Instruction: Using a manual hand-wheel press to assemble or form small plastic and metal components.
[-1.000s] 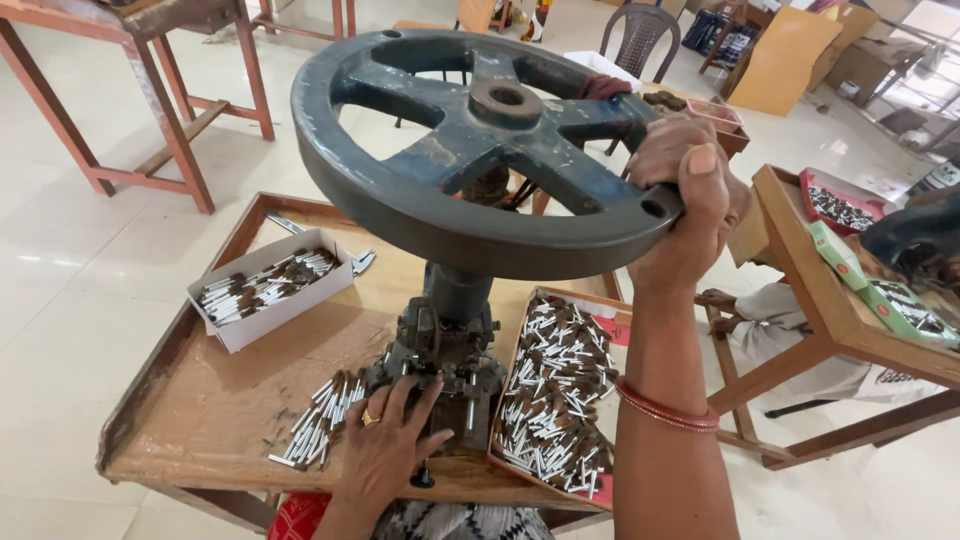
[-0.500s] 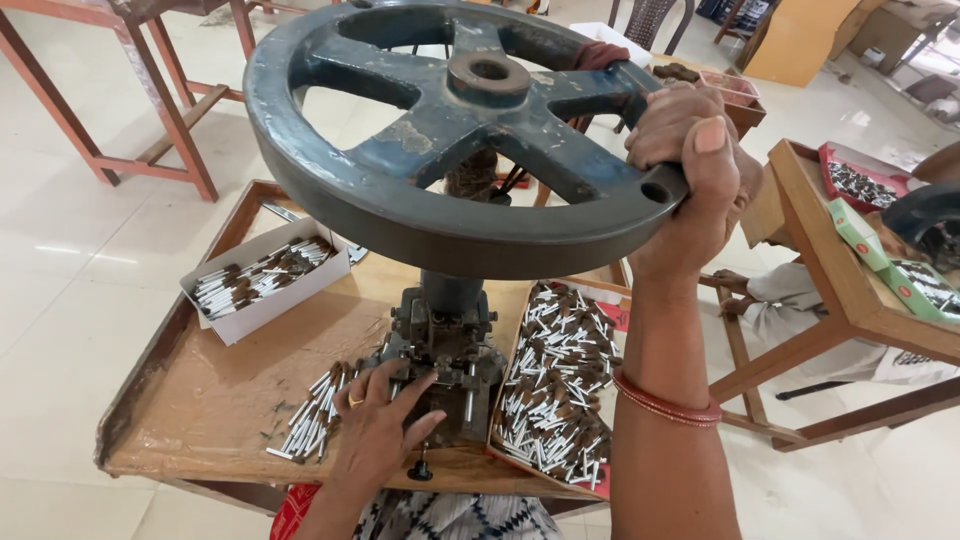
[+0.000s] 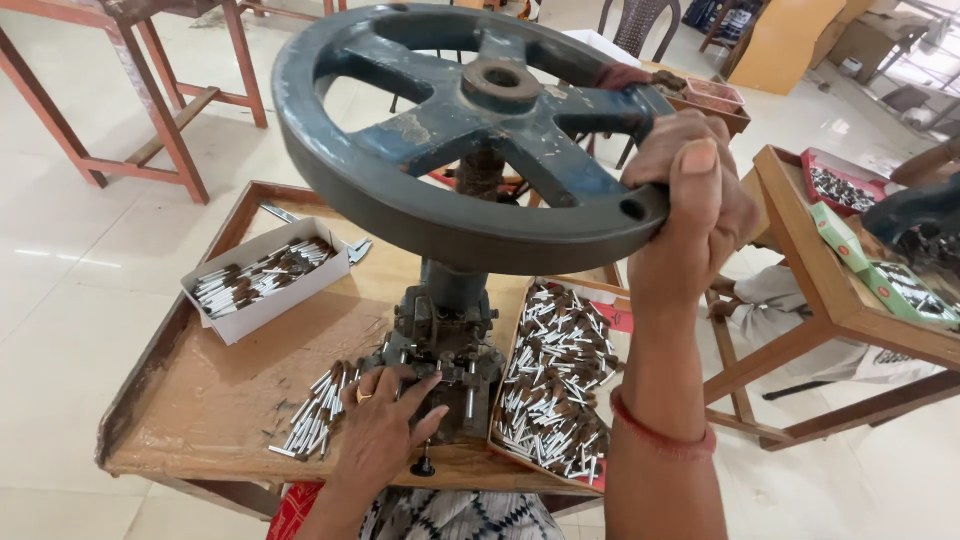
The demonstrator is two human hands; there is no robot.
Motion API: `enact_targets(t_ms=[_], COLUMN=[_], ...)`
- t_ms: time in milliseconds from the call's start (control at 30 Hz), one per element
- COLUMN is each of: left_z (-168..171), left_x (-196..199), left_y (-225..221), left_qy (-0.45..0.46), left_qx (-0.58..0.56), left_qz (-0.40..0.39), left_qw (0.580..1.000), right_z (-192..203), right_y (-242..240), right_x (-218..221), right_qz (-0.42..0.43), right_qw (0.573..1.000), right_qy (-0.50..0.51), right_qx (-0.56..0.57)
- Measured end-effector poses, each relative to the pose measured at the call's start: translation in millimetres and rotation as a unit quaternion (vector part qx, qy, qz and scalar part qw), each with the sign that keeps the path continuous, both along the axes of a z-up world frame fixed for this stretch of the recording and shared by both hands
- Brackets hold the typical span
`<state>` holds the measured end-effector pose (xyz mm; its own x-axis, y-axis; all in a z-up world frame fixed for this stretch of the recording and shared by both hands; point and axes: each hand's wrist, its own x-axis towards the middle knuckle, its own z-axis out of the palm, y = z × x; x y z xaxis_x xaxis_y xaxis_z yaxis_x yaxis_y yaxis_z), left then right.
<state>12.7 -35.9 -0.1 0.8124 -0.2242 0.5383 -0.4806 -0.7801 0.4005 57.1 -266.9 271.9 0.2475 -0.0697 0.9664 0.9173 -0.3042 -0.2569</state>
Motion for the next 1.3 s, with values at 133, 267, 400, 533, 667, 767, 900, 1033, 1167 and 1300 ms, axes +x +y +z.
enact_targets(t_ms=[133, 267, 400, 533, 667, 767, 900, 1033, 1167, 1300], left_z=[-5.1, 2.4, -9.9, -36.0, -6.3, 0.5, -27.7, -61.9, -67.7, -63.4], left_x=[4.9, 0.5, 4.1, 15.9, -2.8, -14.7, 15.5, 34.0, 53.9, 55.2], left_y=[-0.8, -13.0, -28.5, -43.9, -81.9, -82.7, 4.6, 97.7, 118.5, 121.6], left_qy=[0.009, -0.032, -0.09, -0.069, -0.082, -0.076, 0.081, 0.034, 0.049, 0.087], left_qx=[-0.013, -0.016, -0.028, -0.086, -0.08, -0.117, -0.117, -0.086, -0.044, -0.057], left_qz=[0.004, 0.031, 0.05, 0.011, -0.119, -0.162, 0.068, 0.173, 0.154, 0.153], left_qw=[1.0, 0.999, 0.994, 0.994, 0.986, 0.977, 0.987, 0.981, 0.986, 0.983], right_z=[6.3, 6.0, 12.6, -3.2, -3.5, -8.0, -12.0, -21.2, -14.4, -6.9], right_y=[82.2, 116.5, 49.0, -7.1, -24.8, -24.0, -27.1, -23.8, -21.8, -18.6], right_x=[-56.9, -61.2, -55.8, -9.8, 31.4, 31.2, 27.0, 25.3, 30.7, 26.9], right_qz=[-0.219, -0.414, -0.225, -0.064, 0.073, 0.088, 0.041, 0.005, 0.039, 0.038], right_qw=[0.973, 0.879, 0.951, 0.996, 0.997, 0.995, 0.997, 0.998, 0.996, 0.996], right_qy=[0.01, -0.081, -0.034, 0.021, -0.029, -0.049, -0.059, -0.063, -0.074, -0.076], right_qx=[-0.075, -0.222, -0.21, -0.05, 0.015, 0.001, -0.033, -0.026, -0.001, -0.014])
